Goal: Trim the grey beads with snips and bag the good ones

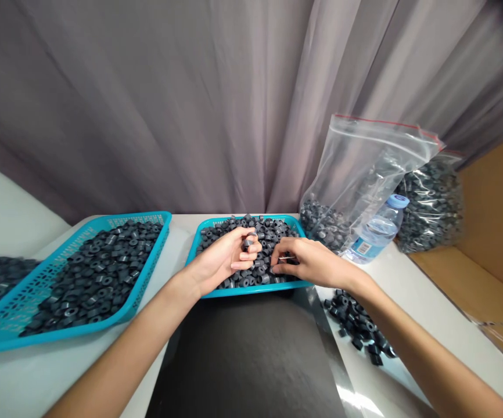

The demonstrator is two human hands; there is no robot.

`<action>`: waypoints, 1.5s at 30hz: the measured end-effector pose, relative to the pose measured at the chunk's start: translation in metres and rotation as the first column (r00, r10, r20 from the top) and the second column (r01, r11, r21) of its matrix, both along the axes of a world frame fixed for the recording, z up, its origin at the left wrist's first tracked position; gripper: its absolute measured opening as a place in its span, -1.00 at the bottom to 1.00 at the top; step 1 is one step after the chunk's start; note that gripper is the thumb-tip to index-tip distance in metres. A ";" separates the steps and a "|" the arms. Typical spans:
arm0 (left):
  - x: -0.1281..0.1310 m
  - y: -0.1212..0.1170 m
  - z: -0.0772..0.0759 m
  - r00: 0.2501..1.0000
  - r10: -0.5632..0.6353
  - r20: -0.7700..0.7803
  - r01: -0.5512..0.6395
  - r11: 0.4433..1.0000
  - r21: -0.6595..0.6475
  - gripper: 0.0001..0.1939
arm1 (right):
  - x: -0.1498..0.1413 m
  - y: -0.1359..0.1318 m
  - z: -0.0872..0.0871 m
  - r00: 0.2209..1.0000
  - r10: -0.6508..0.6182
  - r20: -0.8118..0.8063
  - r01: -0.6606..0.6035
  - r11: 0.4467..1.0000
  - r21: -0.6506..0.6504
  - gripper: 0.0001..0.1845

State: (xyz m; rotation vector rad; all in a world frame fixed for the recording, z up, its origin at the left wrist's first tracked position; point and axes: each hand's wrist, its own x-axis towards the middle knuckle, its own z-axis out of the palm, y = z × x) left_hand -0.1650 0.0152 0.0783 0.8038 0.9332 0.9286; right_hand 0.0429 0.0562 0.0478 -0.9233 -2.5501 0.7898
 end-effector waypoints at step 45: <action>0.044 -0.027 -0.010 0.942 0.135 0.307 -0.092 0.984 -0.150 -0.69 | -0.005 -0.018 0.034 0.871 0.050 -0.489 -0.127 0.984 -0.126 -0.81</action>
